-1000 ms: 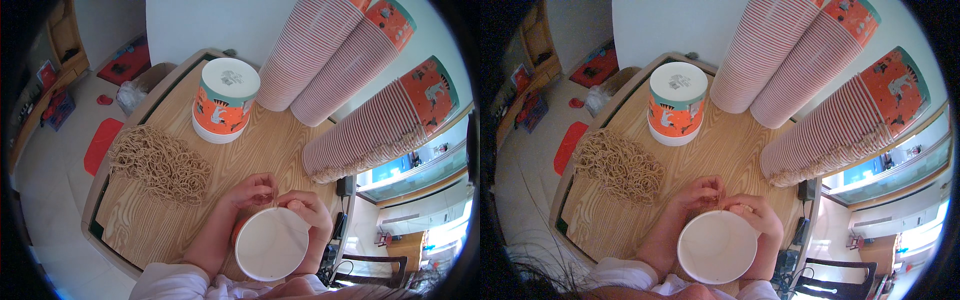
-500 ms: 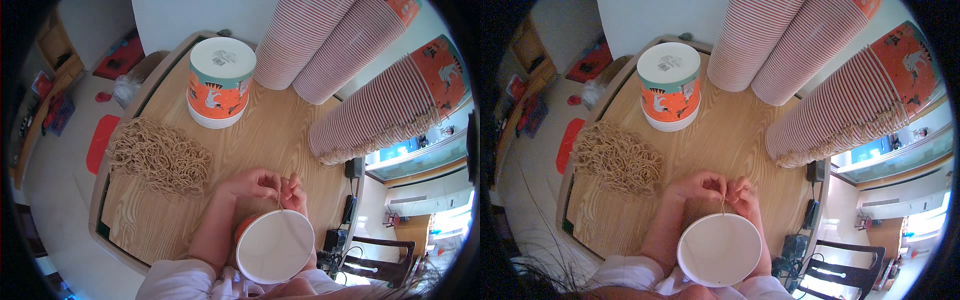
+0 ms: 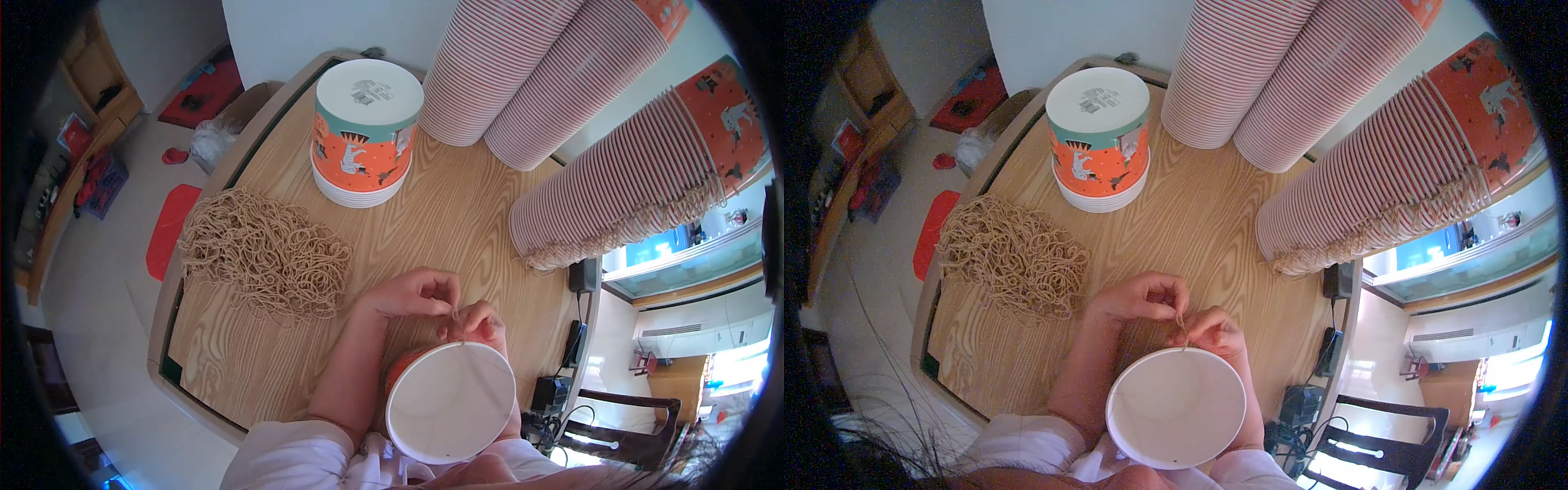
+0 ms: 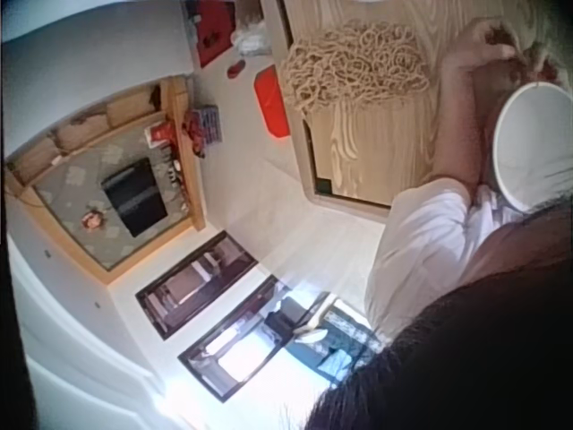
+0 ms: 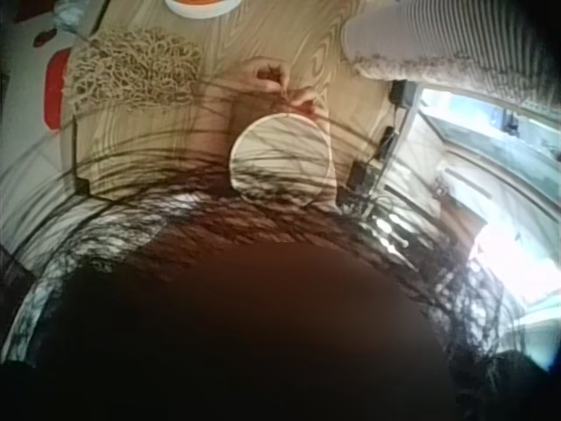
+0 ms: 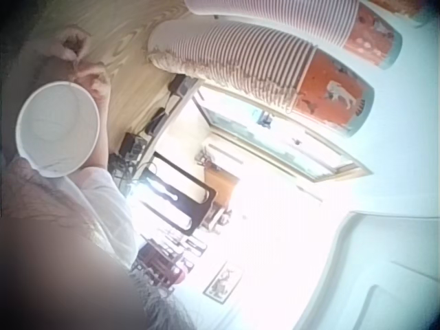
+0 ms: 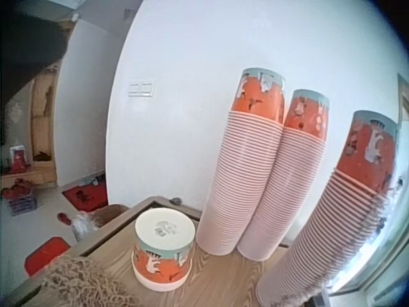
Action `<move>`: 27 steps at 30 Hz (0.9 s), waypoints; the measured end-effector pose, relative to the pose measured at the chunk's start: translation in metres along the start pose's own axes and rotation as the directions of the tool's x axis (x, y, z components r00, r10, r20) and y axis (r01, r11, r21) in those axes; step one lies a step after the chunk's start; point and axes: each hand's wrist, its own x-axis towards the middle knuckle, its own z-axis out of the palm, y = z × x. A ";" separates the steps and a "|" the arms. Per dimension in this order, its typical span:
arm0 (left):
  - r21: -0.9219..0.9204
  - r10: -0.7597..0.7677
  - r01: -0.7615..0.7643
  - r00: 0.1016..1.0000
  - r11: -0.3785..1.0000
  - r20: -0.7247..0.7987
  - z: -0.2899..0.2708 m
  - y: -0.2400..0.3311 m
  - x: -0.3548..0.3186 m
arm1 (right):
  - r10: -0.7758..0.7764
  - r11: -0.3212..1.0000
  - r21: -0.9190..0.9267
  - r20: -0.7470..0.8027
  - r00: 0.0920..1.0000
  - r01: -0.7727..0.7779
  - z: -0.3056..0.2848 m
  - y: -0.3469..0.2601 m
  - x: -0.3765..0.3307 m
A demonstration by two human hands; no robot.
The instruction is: Applying rubber bands to individual paper cups from a stack.
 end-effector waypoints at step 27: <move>0.072 0.115 -0.116 0.993 0.991 0.020 0.008 0.003 0.003 | -0.007 0.999 -0.040 -0.047 0.999 0.005 -0.001 -0.001 -0.002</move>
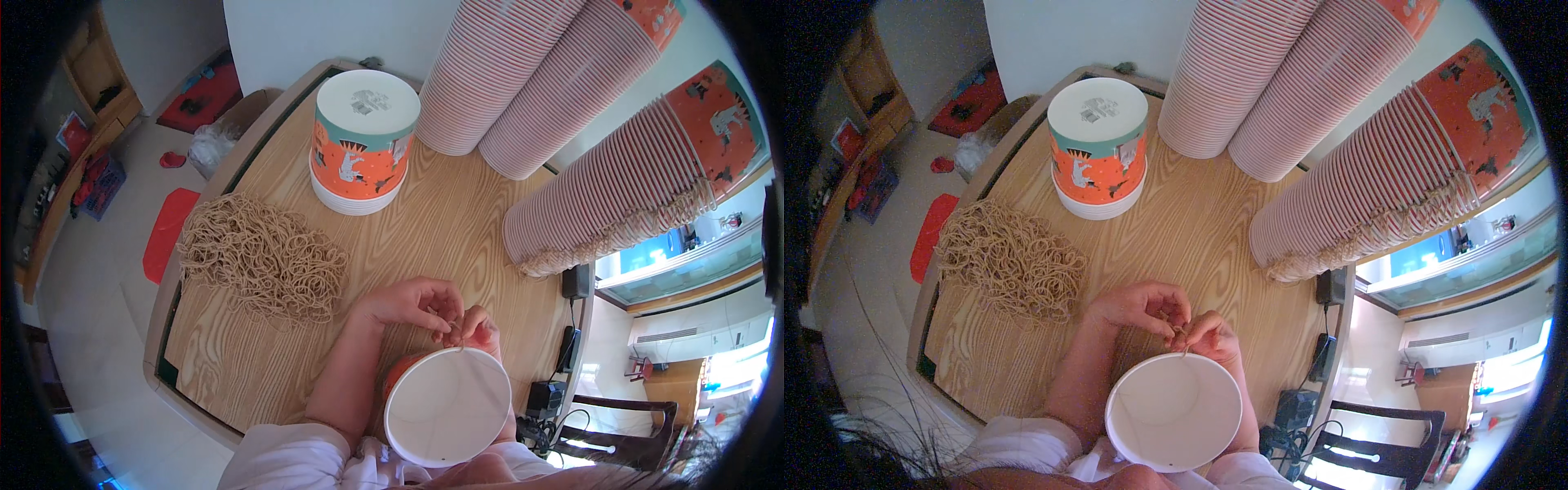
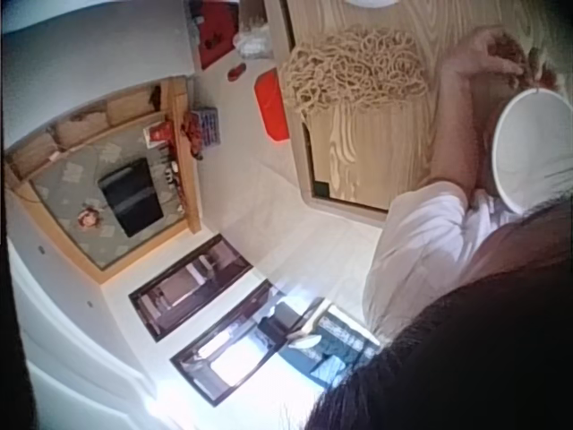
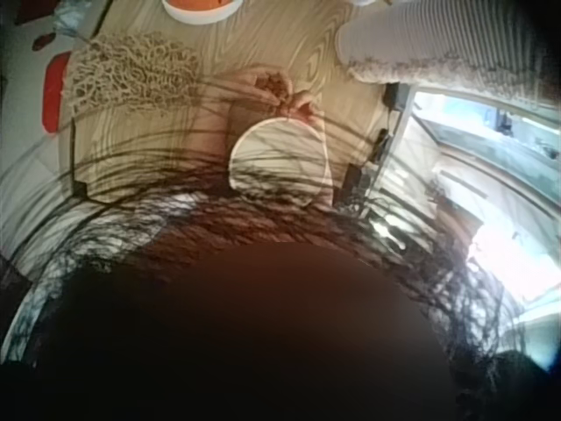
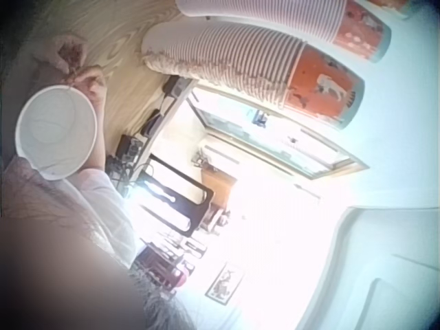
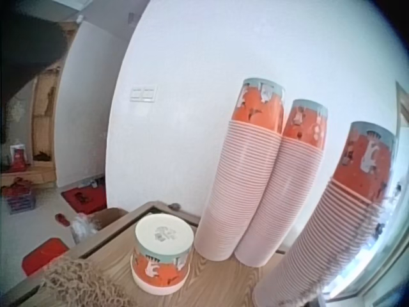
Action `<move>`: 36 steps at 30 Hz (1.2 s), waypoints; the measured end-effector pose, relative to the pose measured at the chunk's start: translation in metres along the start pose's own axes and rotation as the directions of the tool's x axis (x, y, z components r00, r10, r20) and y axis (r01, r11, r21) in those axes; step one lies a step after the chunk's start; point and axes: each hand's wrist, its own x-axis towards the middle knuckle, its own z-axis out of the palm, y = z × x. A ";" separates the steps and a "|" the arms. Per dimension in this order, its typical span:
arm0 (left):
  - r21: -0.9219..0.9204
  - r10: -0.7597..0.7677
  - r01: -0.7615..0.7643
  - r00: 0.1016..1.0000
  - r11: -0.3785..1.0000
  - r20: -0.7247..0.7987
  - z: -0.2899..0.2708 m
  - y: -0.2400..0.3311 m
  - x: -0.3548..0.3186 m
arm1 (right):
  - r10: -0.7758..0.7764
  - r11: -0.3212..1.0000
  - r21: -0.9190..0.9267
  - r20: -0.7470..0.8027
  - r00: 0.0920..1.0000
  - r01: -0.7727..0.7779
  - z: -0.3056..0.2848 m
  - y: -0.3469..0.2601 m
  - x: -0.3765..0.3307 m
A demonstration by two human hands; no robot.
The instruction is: Applying rubber bands to individual paper cups from a stack.
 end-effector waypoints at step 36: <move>-0.039 -0.209 0.206 0.940 0.978 -0.271 -0.008 -0.006 0.000 | -0.080 0.939 -0.328 -0.496 0.864 -0.101 0.024 0.000 0.025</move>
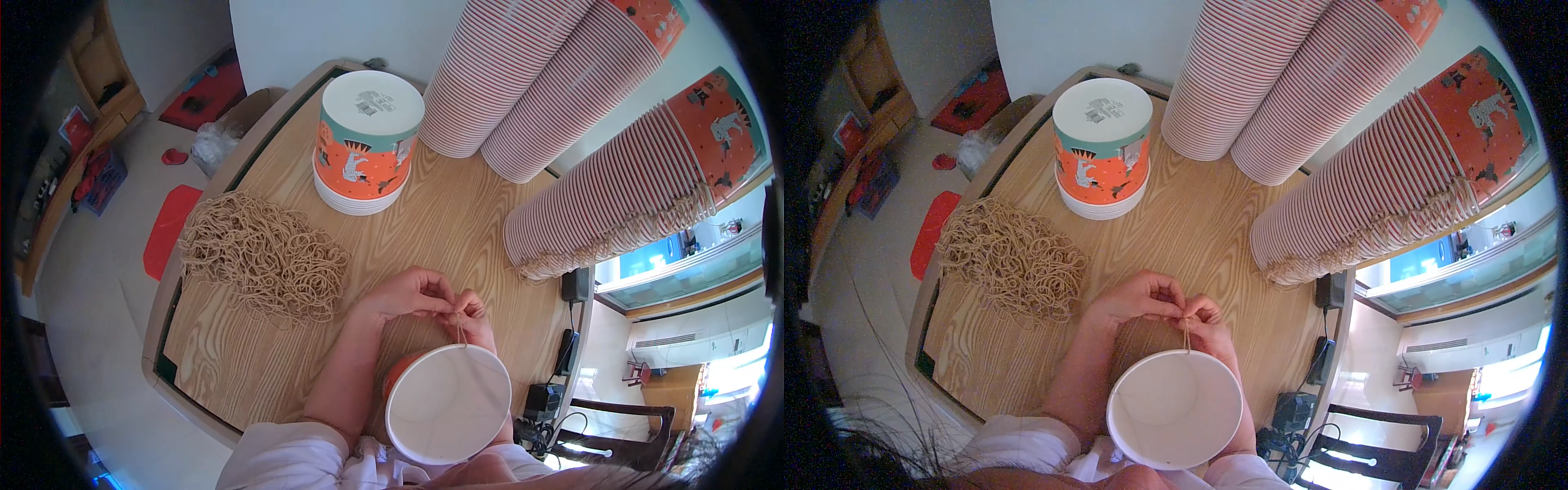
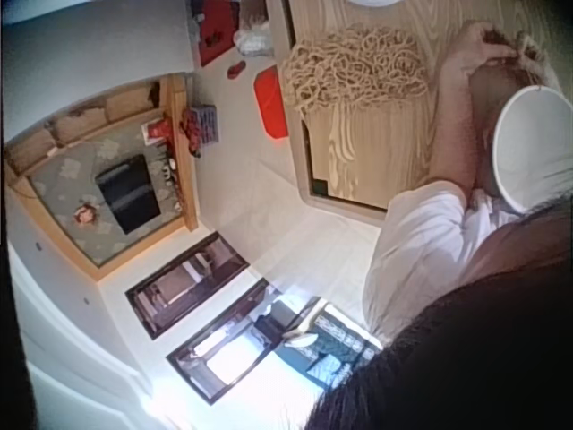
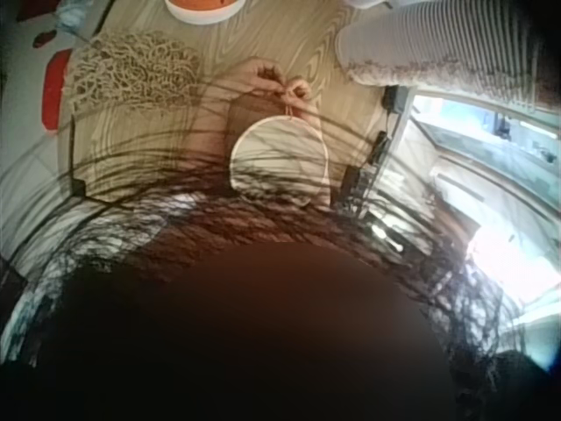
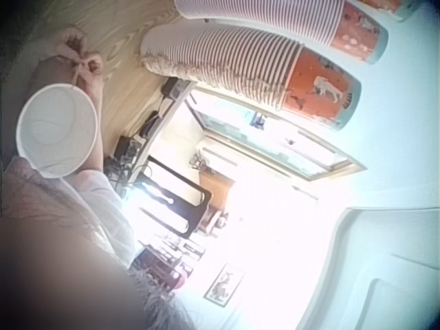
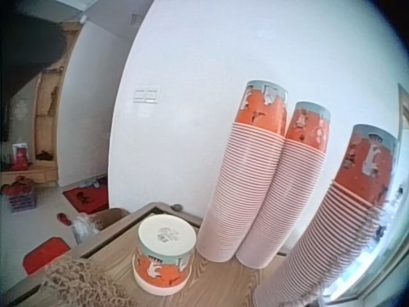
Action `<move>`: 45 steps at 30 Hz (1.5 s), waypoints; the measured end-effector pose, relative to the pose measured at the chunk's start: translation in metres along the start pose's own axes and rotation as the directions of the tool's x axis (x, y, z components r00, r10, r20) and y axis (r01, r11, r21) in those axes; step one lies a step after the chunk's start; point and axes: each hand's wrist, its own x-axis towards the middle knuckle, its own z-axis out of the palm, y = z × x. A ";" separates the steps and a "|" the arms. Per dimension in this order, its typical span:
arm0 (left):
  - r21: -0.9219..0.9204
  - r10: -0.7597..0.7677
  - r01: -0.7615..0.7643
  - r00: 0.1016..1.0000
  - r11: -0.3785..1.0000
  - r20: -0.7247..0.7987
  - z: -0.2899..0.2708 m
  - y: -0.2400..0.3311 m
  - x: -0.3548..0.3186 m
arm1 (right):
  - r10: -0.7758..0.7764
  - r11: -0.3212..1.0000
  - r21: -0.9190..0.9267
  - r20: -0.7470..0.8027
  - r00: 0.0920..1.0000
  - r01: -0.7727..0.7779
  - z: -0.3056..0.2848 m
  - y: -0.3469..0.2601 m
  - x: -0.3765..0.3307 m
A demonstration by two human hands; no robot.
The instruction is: Applying rubber bands to individual paper cups from a stack.
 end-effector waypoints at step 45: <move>0.045 0.125 -0.124 0.992 0.991 -0.017 -0.002 0.003 0.000 | 0.124 0.979 0.098 0.405 0.906 -0.178 -0.021 0.002 -0.004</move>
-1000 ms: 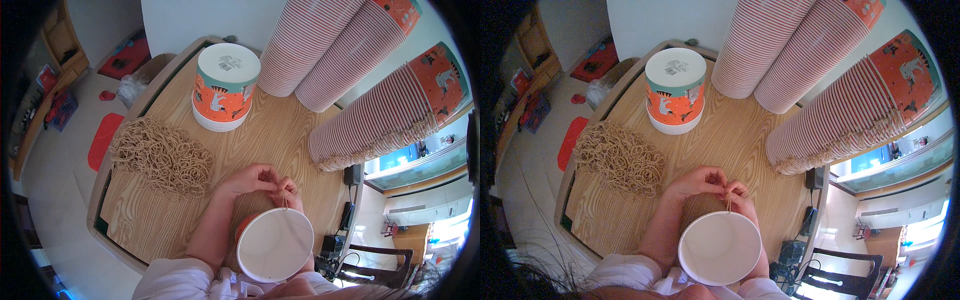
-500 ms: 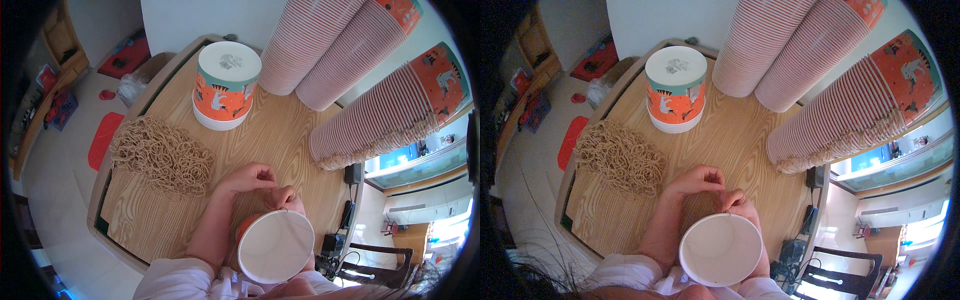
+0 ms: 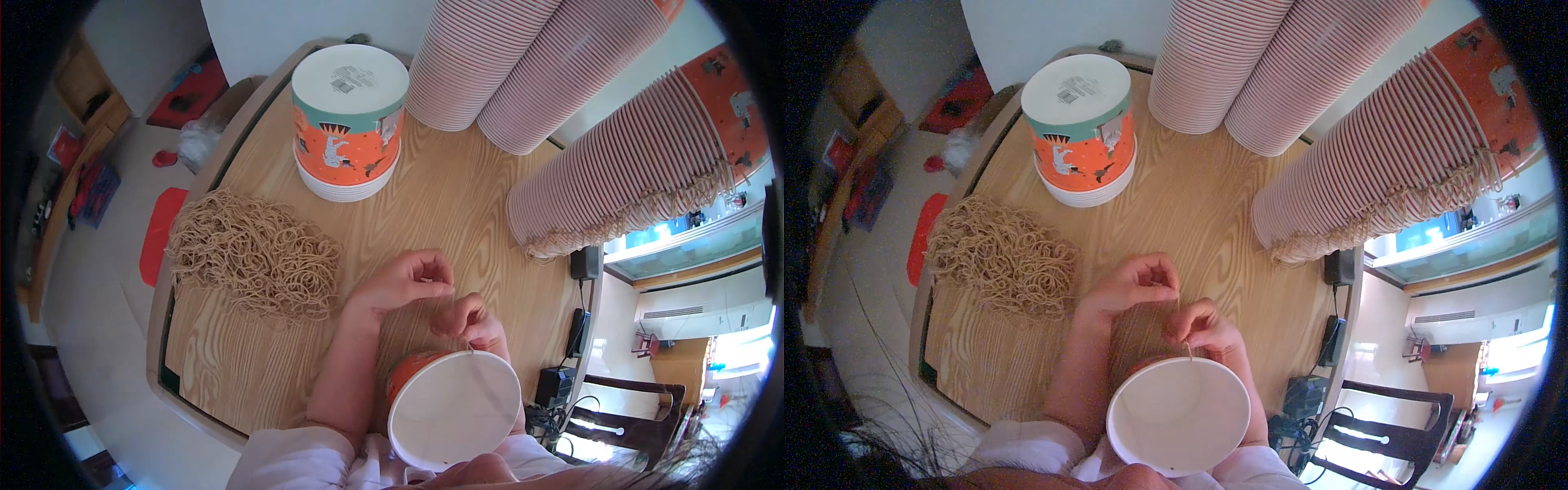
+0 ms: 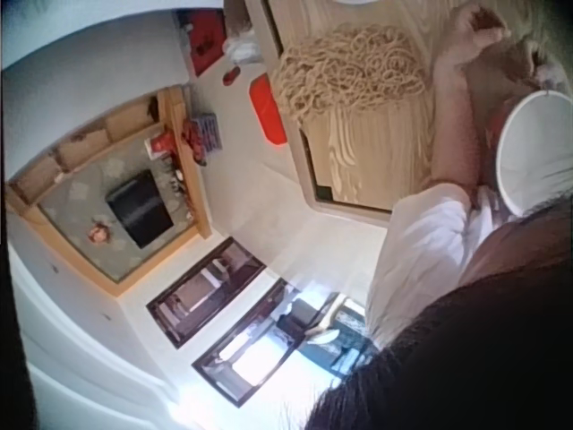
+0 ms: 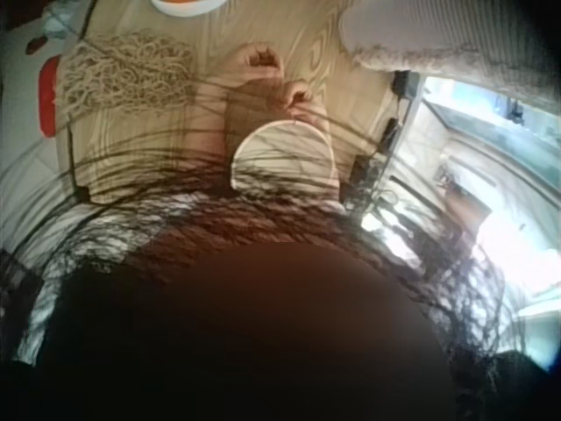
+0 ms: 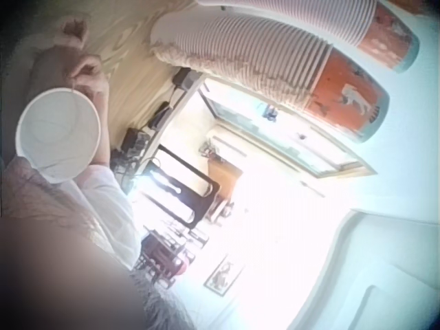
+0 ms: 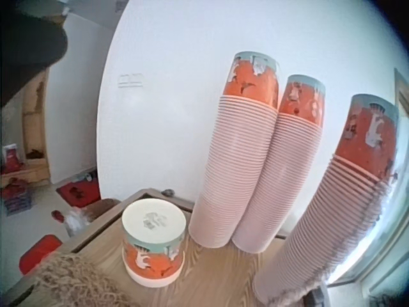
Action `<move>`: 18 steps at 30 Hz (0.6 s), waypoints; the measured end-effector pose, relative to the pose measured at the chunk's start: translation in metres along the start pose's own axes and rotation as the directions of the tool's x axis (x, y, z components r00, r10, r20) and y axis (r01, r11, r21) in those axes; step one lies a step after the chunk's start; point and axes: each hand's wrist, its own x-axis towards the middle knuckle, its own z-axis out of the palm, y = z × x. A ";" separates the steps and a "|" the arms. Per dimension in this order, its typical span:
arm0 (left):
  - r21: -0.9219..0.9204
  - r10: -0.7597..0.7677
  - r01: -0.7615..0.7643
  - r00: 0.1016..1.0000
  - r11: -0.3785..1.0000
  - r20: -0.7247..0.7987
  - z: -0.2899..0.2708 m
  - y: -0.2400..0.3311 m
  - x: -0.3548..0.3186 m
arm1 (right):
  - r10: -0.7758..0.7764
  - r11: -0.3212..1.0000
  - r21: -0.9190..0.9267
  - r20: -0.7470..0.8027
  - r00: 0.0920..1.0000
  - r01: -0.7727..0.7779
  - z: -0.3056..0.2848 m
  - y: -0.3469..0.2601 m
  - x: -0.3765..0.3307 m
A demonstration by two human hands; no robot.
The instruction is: Applying rubber bands to individual paper cups from a stack.
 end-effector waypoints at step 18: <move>-0.030 0.057 -0.053 0.988 0.998 0.145 0.005 0.008 -0.003 | -0.082 0.996 0.023 -0.200 0.976 0.089 0.011 -0.004 0.005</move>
